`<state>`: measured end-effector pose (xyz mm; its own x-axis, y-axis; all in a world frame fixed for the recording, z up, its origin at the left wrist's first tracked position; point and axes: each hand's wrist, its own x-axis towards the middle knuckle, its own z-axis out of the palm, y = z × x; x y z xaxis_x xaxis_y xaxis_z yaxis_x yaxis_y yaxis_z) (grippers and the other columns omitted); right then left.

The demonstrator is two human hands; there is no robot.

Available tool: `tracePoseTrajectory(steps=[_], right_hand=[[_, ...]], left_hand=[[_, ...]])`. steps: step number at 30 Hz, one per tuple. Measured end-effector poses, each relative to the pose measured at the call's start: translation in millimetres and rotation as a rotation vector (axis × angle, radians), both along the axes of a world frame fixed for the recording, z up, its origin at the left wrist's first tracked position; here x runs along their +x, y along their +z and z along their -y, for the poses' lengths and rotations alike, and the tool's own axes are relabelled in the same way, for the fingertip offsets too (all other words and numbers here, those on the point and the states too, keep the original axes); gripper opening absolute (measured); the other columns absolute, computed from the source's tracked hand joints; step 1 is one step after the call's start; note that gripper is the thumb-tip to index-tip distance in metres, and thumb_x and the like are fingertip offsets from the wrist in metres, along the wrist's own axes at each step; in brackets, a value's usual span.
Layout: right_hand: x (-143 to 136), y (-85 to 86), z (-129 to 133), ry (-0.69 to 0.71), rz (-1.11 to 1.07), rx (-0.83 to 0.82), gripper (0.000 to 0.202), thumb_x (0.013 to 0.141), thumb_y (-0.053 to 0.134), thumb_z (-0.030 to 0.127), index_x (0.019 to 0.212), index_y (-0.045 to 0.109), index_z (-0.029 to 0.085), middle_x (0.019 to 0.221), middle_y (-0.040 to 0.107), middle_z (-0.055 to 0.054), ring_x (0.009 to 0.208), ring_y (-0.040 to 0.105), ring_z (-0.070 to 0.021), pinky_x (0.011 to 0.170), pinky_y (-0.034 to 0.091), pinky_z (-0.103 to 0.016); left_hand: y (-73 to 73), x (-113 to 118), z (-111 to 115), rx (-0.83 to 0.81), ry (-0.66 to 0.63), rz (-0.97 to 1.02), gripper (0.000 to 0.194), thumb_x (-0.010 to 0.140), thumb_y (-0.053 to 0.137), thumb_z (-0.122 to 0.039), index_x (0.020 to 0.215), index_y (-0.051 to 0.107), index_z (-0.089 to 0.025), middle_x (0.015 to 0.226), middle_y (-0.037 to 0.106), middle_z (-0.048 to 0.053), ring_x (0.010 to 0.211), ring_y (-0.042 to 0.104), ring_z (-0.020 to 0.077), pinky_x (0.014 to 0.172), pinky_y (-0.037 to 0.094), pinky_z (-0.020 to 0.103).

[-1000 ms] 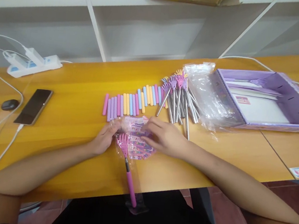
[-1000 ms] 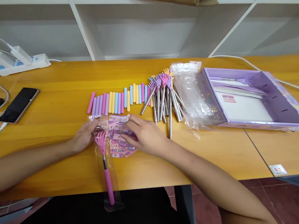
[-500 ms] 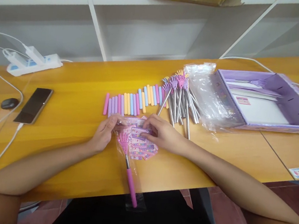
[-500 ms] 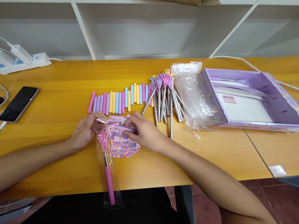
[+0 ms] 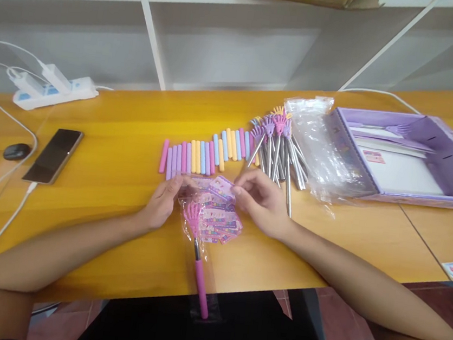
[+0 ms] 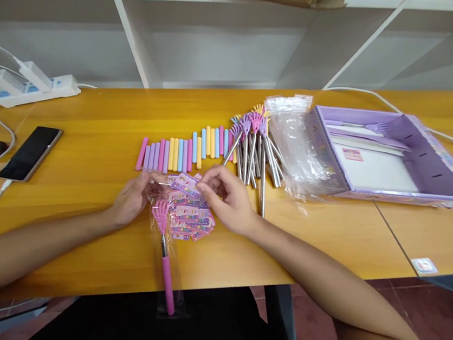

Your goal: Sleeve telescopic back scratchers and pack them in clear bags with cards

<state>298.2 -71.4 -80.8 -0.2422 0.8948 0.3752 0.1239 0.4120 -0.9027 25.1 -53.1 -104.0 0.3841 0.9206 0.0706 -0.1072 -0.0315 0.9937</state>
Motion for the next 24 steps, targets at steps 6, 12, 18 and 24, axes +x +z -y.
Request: tracePoseTrajectory(steps=[6,12,18,24], right_hand=[[-7,10.2,7,0.119,0.139,0.355,0.008,0.108,0.070,0.021,0.111,0.064,0.026,0.099,0.075,-0.004,0.089,0.073,-0.0178,0.077,0.061,-0.036],[-10,11.0,0,-0.048,0.129,0.319,0.006,0.107,0.069,0.019,0.107,0.066,0.024,0.110,0.074,-0.006,0.099,0.074,-0.0198,0.082,0.063,-0.038],[-8,-0.2,-6,-0.044,0.053,0.311,0.011,0.106,0.071,0.016,0.112,0.067,0.024,0.101,0.072,-0.003,0.079,0.069,-0.0140,0.068,0.058,-0.031],[-6,-4.0,-11,-0.128,0.058,0.325,0.017,0.104,0.074,0.015,0.116,0.068,0.025,0.096,0.071,-0.001,0.078,0.070,-0.0147,0.073,0.059,-0.034]], left_hand=[[8.1,10,-3,0.106,-0.121,-0.175,0.058,0.114,0.048,-0.067,0.105,0.080,-0.019,0.101,0.077,0.007,0.094,0.069,0.0228,0.089,0.054,0.034],[10.3,14,-4,0.246,-0.295,-0.362,0.052,0.115,0.048,-0.062,0.118,0.081,-0.021,0.114,0.081,0.008,0.107,0.073,0.0273,0.097,0.055,0.039],[10.8,13,-4,0.281,-0.263,-0.375,0.049,0.116,0.048,-0.058,0.122,0.079,-0.021,0.125,0.080,0.009,0.115,0.072,0.0275,0.105,0.055,0.042],[9.3,13,-5,0.280,-0.198,-0.384,0.051,0.115,0.049,-0.062,0.124,0.076,-0.019,0.119,0.078,0.010,0.110,0.071,0.0275,0.103,0.057,0.042]])
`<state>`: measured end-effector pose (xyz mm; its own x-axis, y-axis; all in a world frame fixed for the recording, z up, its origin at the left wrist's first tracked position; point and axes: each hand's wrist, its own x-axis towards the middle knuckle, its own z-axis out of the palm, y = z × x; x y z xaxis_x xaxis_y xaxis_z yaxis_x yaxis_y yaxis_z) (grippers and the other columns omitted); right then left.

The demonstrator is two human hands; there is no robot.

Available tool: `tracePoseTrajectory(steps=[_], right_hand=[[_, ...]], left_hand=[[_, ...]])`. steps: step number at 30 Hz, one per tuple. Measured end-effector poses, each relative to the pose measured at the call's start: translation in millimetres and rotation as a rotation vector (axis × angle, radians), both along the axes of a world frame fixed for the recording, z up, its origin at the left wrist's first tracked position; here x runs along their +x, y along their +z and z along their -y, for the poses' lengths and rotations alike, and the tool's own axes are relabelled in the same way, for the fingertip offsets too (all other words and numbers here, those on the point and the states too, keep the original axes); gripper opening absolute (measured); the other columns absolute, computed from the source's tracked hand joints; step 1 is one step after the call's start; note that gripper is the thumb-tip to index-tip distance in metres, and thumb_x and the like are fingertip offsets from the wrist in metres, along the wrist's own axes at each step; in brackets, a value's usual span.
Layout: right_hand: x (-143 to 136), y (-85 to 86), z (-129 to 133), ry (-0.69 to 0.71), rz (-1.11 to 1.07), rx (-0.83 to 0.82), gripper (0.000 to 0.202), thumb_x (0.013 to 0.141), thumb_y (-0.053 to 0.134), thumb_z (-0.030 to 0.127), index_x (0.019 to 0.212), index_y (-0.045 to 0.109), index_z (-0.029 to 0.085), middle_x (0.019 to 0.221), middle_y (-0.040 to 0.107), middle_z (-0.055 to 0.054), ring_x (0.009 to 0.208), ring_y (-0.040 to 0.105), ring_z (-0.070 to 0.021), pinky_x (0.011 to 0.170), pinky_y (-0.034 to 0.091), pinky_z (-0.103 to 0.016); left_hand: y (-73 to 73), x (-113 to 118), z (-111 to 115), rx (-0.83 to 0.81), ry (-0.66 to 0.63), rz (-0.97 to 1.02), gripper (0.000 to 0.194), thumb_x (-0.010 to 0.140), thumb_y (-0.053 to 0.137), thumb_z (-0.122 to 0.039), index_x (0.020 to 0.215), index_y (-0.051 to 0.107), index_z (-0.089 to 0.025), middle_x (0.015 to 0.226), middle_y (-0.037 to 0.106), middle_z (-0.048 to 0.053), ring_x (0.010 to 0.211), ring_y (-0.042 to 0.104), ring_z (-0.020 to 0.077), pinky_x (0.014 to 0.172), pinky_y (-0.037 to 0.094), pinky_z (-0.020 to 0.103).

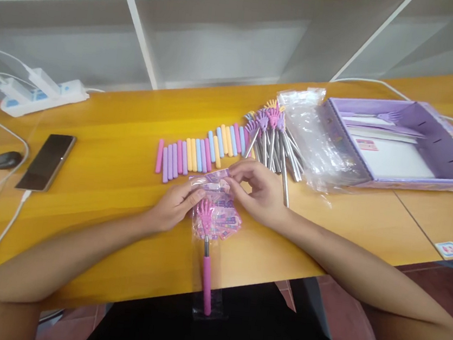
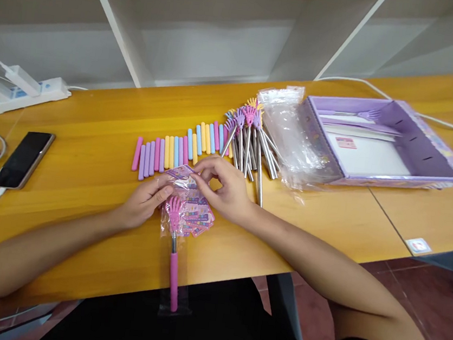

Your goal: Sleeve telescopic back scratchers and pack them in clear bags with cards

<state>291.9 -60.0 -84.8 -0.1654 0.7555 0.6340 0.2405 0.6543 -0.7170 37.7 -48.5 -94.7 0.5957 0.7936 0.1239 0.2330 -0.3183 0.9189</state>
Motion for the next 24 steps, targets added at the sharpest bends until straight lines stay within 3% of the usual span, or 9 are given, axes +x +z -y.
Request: tracePoseTrajectory(steps=[3,8,14,21,24], right_hand=[[-1,0.8,-1,-0.037,-0.012,-0.005,0.013,0.106,0.074,0.019,0.115,0.067,0.025,0.100,0.072,-0.001,0.081,0.071,-0.0147,0.073,0.060,-0.034],[-1,2.0,-2,-0.065,0.001,0.016,0.011,0.106,0.073,0.019,0.114,0.067,0.024,0.100,0.072,-0.002,0.079,0.070,-0.0138,0.072,0.059,-0.033],[1,7.0,-4,-0.026,0.034,0.036,0.013,0.106,0.071,0.016,0.115,0.066,0.023,0.093,0.068,-0.001,0.076,0.067,-0.0134,0.073,0.058,-0.034],[2,16.9,-5,0.016,0.099,0.060,0.011,0.107,0.070,0.015,0.113,0.066,0.023,0.088,0.067,0.001,0.072,0.064,-0.0123,0.072,0.055,-0.033],[3,21.4,-6,0.018,0.154,0.130,0.013,0.107,0.069,0.013,0.112,0.066,0.023,0.085,0.065,0.001,0.079,0.066,-0.0145,0.076,0.055,-0.033]], left_hand=[[-1.1,0,-1,0.024,0.016,-0.019,0.049,0.115,0.049,-0.060,0.126,0.074,-0.019,0.119,0.078,0.011,0.113,0.071,0.0280,0.105,0.057,0.044],[-1.3,0,-3,0.052,-0.019,-0.065,0.047,0.117,0.046,-0.057,0.108,0.074,-0.020,0.106,0.078,0.008,0.103,0.073,0.0257,0.099,0.059,0.042],[-0.4,0,-3,0.072,-0.023,-0.083,0.047,0.116,0.047,-0.059,0.116,0.074,-0.020,0.105,0.077,0.008,0.110,0.073,0.0275,0.102,0.058,0.042],[2.9,-1,-1,0.006,-0.031,-0.137,0.049,0.115,0.047,-0.061,0.105,0.072,-0.020,0.093,0.071,0.005,0.083,0.065,0.0217,0.080,0.055,0.036],[4.2,0,-2,-0.017,-0.050,-0.138,0.046,0.115,0.048,-0.059,0.103,0.069,-0.019,0.091,0.070,0.004,0.083,0.065,0.0214,0.079,0.052,0.035]])
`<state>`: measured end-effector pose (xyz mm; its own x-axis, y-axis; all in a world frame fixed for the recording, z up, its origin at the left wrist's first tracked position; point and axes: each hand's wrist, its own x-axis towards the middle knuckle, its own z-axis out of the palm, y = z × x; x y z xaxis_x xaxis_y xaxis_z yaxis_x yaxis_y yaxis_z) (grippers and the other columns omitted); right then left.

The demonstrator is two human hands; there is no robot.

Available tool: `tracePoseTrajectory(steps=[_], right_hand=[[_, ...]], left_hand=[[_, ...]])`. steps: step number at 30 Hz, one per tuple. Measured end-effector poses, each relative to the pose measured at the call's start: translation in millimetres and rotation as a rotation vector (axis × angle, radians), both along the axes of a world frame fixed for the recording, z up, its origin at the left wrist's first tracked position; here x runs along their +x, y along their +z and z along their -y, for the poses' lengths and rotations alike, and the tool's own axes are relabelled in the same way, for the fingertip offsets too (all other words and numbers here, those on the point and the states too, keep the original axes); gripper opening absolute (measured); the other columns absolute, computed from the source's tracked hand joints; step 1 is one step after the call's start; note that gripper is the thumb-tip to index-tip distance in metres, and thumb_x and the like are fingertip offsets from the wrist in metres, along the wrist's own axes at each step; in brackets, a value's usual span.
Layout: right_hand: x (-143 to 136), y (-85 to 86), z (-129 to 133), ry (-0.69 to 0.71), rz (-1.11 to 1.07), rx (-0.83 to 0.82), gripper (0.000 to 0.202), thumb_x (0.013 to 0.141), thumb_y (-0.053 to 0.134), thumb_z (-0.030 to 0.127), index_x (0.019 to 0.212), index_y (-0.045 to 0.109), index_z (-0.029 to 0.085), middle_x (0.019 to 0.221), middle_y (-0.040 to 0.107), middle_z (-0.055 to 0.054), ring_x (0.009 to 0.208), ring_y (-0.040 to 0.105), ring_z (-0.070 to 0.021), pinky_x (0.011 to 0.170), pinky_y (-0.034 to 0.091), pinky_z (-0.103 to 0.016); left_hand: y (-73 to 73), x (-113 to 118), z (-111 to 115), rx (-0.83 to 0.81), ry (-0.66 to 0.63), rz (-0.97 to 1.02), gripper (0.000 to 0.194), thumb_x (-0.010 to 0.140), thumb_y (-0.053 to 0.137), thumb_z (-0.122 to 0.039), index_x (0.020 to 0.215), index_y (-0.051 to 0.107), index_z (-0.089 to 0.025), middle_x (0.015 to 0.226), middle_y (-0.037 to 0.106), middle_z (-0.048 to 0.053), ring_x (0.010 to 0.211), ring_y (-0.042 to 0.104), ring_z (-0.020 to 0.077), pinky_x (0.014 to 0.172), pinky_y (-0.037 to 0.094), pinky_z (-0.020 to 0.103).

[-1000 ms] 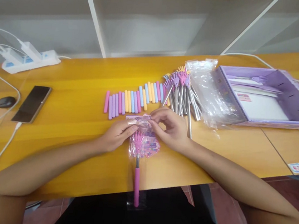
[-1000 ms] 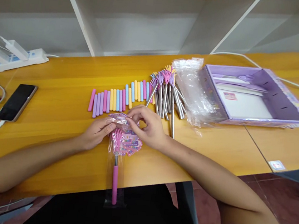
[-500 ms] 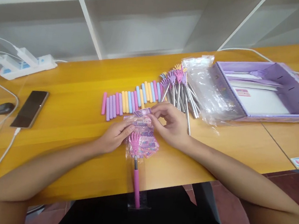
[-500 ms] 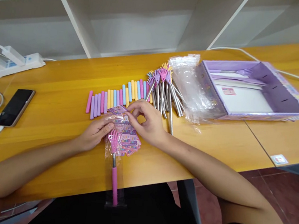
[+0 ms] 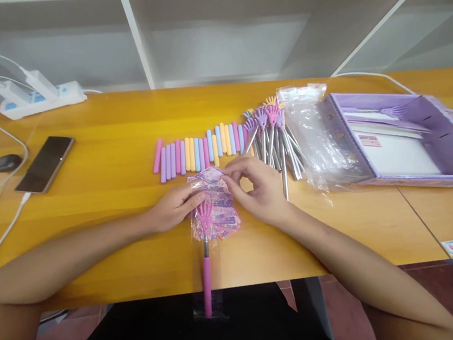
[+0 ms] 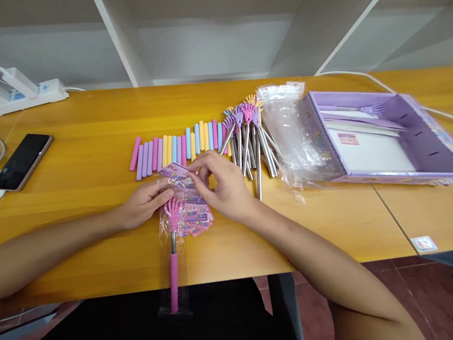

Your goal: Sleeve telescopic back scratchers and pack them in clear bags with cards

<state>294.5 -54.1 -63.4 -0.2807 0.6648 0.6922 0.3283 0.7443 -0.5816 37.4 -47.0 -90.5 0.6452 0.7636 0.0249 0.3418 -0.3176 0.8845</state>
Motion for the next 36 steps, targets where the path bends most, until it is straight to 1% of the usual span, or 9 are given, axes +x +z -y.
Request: tracePoseTrajectory(steps=[12,15,21,24,26,29,32,34,36], right_hand=[[9,6.1,-5,0.073,0.097,0.014,0.015,0.106,0.064,0.009,0.112,0.062,0.023,0.089,0.061,0.000,0.077,0.060,-0.0138,0.069,0.051,-0.031],[12,7.0,-5,0.131,0.168,-0.014,0.015,0.107,0.061,0.009,0.112,0.062,0.023,0.102,0.066,-0.004,0.081,0.061,-0.0147,0.068,0.052,-0.030],[12,6.0,-2,0.146,0.282,0.015,0.013,0.110,0.059,0.014,0.115,0.063,0.025,0.114,0.067,-0.008,0.106,0.070,-0.0222,0.087,0.062,-0.039],[10,6.2,-1,0.140,0.211,-0.042,0.022,0.110,0.065,0.020,0.131,0.064,0.026,0.130,0.069,-0.011,0.123,0.069,-0.0251,0.096,0.063,-0.043],[8,5.8,1,0.152,0.143,-0.117,0.022,0.111,0.066,0.024,0.133,0.066,0.026,0.128,0.073,-0.009,0.118,0.071,-0.0223,0.094,0.063,-0.039],[5,3.5,1,0.118,0.045,-0.181,0.007,0.111,0.068,0.027,0.116,0.072,0.024,0.108,0.076,-0.004,0.096,0.073,-0.0169,0.084,0.061,-0.034],[3,0.8,0,0.059,-0.066,-0.228,0.006,0.109,0.071,0.026,0.105,0.075,0.023,0.099,0.076,-0.002,0.088,0.071,-0.0142,0.078,0.060,-0.030],[3,-0.5,0,0.046,-0.116,-0.284,0.006,0.108,0.073,0.025,0.104,0.076,0.022,0.097,0.076,-0.002,0.086,0.071,-0.0134,0.076,0.060,-0.028],[2,-1.7,0,0.049,-0.140,-0.339,0.007,0.107,0.074,0.026,0.103,0.077,0.021,0.096,0.076,-0.002,0.085,0.072,-0.0134,0.074,0.060,-0.028]], left_hand=[[0.2,-1,1,-0.038,-0.005,-0.012,0.056,0.114,0.046,-0.066,0.090,0.066,-0.020,0.093,0.072,0.006,0.090,0.067,0.0231,0.082,0.052,0.036],[-0.5,0,1,-0.015,-0.008,0.000,0.056,0.114,0.047,-0.067,0.100,0.072,-0.019,0.100,0.075,0.007,0.092,0.069,0.0240,0.084,0.055,0.038],[-6.9,-2,-2,0.024,-0.017,0.040,0.050,0.116,0.047,-0.061,0.122,0.078,-0.022,0.098,0.078,0.007,0.109,0.073,0.0297,0.096,0.060,0.043],[-8.2,-3,-3,0.024,-0.043,0.067,0.050,0.117,0.047,-0.055,0.150,0.069,-0.026,0.122,0.080,0.009,0.122,0.072,0.0301,0.106,0.059,0.045],[-6.8,-3,-3,0.025,-0.065,0.085,0.050,0.118,0.047,-0.054,0.156,0.065,-0.028,0.135,0.078,0.009,0.127,0.071,0.0300,0.111,0.057,0.047],[-3.6,-3,0,-0.024,-0.074,0.113,0.051,0.118,0.049,-0.052,0.161,0.061,-0.028,0.145,0.073,0.010,0.126,0.071,0.0293,0.111,0.058,0.046],[-4.3,-3,4,-0.060,-0.032,0.199,0.062,0.116,0.056,-0.046,0.174,0.039,-0.034,0.163,0.058,0.013,0.125,0.070,0.0271,0.104,0.062,0.042],[-7.7,-4,6,-0.005,-0.001,0.248,0.071,0.114,0.059,-0.043,0.178,0.028,-0.039,0.165,0.053,0.014,0.119,0.070,0.0248,0.100,0.063,0.041],[-11.4,-5,7,0.109,0.003,0.243,0.071,0.114,0.060,-0.039,0.177,0.029,-0.041,0.156,0.058,0.013,0.115,0.068,0.0241,0.099,0.063,0.043]])
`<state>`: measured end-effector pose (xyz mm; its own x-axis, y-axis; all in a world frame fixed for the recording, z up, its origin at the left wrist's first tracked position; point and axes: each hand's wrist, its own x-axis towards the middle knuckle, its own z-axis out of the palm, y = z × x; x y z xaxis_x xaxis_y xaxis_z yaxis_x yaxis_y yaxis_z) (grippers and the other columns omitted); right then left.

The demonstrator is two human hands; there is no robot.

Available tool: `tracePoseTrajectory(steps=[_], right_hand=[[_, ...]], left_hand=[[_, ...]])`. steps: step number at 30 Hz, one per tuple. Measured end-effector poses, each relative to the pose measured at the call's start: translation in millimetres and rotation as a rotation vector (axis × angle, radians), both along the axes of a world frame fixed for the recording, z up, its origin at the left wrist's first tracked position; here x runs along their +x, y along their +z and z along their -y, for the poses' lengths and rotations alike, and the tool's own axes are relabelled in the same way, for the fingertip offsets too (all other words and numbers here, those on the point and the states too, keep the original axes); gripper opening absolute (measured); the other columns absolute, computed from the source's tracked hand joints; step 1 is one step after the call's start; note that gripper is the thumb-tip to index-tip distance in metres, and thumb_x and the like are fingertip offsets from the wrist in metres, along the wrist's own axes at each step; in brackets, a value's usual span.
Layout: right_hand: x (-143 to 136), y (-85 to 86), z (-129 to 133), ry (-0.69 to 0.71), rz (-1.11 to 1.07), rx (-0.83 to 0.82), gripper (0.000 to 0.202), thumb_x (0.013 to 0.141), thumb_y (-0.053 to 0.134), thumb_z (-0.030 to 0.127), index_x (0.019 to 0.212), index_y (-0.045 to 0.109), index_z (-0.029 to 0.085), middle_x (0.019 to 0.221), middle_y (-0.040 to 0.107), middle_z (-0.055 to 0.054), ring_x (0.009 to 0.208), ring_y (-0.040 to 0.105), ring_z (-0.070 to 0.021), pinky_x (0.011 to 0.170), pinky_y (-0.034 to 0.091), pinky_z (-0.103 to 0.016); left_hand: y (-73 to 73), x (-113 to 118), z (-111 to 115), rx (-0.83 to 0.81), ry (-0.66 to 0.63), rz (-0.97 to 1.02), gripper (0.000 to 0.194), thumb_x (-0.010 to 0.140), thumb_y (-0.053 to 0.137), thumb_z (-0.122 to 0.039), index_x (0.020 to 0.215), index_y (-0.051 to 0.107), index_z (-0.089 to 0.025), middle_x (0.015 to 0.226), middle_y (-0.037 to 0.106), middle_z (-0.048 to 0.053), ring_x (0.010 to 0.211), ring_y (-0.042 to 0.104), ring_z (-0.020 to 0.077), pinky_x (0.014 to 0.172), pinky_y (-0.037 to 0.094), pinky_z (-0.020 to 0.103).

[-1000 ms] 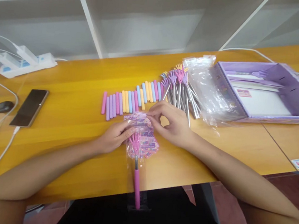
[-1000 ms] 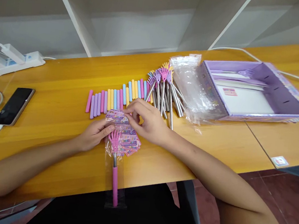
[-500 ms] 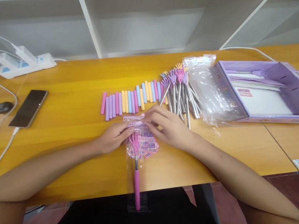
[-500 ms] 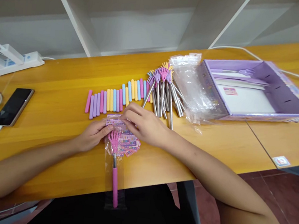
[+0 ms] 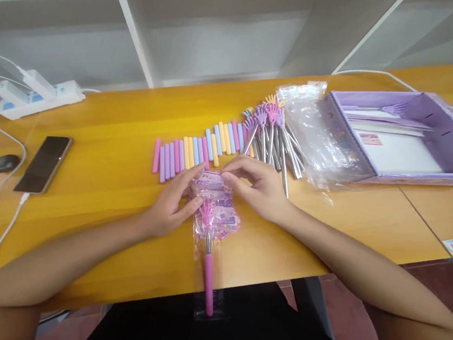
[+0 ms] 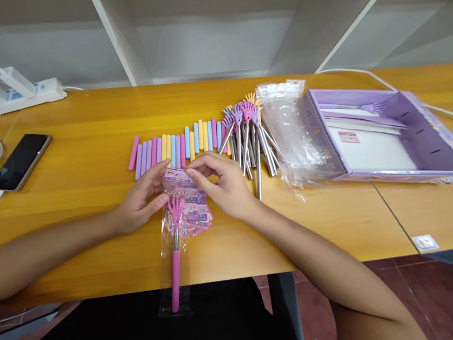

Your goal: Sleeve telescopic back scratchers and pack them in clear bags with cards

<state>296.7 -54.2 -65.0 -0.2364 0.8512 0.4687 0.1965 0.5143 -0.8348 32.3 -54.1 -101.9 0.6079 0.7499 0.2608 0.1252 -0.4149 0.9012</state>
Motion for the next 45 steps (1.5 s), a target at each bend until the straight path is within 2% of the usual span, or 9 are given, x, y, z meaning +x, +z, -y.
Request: tracePoseTrajectory(steps=[5,7,11,17,20,28,33,39,45], right_hand=[[0.0,-0.7,0.3,0.011,-0.011,-0.039,0.010,0.108,0.072,0.028,0.104,0.079,0.021,0.096,0.075,-0.002,0.080,0.071,-0.0120,0.070,0.058,-0.027],[0.5,0.7,0.2,0.012,0.020,0.000,0.010,0.108,0.071,0.026,0.104,0.079,0.022,0.096,0.075,-0.001,0.082,0.071,-0.0120,0.072,0.058,-0.027],[1.4,3.1,1.6,0.037,0.103,0.027,0.012,0.110,0.069,0.025,0.105,0.079,0.022,0.094,0.074,-0.001,0.082,0.071,-0.0127,0.071,0.057,-0.027],[-0.5,-0.6,4.8,-0.002,0.149,0.102,0.013,0.112,0.066,0.026,0.108,0.078,0.023,0.098,0.074,-0.002,0.084,0.072,-0.0130,0.070,0.059,-0.027],[-1.9,-2.4,5.3,-0.047,0.175,0.186,0.012,0.111,0.067,0.025,0.109,0.078,0.023,0.099,0.076,-0.003,0.088,0.073,-0.0144,0.070,0.060,-0.028],[-4.3,0.5,9.5,-0.154,0.131,0.176,0.011,0.110,0.068,0.024,0.109,0.079,0.025,0.102,0.077,-0.003,0.090,0.073,-0.0159,0.060,0.061,-0.026],[-1.9,0.9,8.2,-0.114,0.140,0.186,0.012,0.110,0.068,0.023,0.112,0.079,0.025,0.104,0.077,-0.003,0.089,0.073,-0.0152,0.064,0.062,-0.028],[-1.7,-0.3,7.7,-0.120,0.144,0.192,0.011,0.110,0.068,0.023,0.110,0.078,0.026,0.103,0.076,-0.003,0.089,0.072,-0.0157,0.063,0.061,-0.028],[-2.0,-0.3,6.5,-0.120,0.175,0.284,0.010,0.110,0.068,0.022,0.109,0.076,0.025,0.101,0.076,-0.004,0.089,0.072,-0.0175,0.076,0.062,-0.035]], left_hand=[[1.5,-0.2,-2.1,0.242,0.035,-0.056,0.063,0.114,0.056,-0.031,0.174,0.039,-0.042,0.136,0.066,0.009,0.111,0.065,0.0232,0.100,0.060,0.043],[5.4,0.8,-3.2,0.238,0.036,-0.091,0.061,0.115,0.055,-0.030,0.173,0.042,-0.042,0.139,0.068,0.008,0.112,0.066,0.0228,0.104,0.059,0.044],[7.8,1.9,-4.2,0.206,0.032,-0.099,0.053,0.116,0.055,-0.033,0.168,0.050,-0.037,0.155,0.066,0.010,0.132,0.067,0.0279,0.116,0.055,0.049],[1.9,1.0,-3.9,0.159,0.028,-0.054,0.046,0.114,0.057,-0.028,0.160,0.057,-0.036,0.153,0.068,0.009,0.139,0.066,0.0284,0.121,0.054,0.051],[2.0,1.8,-3.8,0.142,0.013,-0.038,0.046,0.114,0.056,-0.028,0.159,0.057,-0.035,0.153,0.067,0.010,0.140,0.065,0.0289,0.119,0.055,0.052],[5.1,2.6,-2.4,0.098,0.034,-0.078,0.054,0.112,0.057,-0.029,0.166,0.051,-0.036,0.152,0.067,0.011,0.130,0.068,0.0298,0.110,0.060,0.050],[5.3,1.4,-1.1,0.083,0.024,-0.118,0.064,0.112,0.057,-0.028,0.173,0.041,-0.038,0.148,0.069,0.011,0.112,0.072,0.0259,0.099,0.063,0.046],[5.0,3.2,-1.4,0.033,-0.001,-0.066,0.053,0.112,0.055,-0.023,0.163,0.053,-0.036,0.159,0.061,0.012,0.123,0.070,0.0277,0.100,0.063,0.046],[3.7,3.3,-4.0,0.045,-0.022,-0.054,0.044,0.109,0.056,-0.020,0.151,0.062,-0.031,0.148,0.065,0.012,0.109,0.071,0.0235,0.088,0.064,0.039]])
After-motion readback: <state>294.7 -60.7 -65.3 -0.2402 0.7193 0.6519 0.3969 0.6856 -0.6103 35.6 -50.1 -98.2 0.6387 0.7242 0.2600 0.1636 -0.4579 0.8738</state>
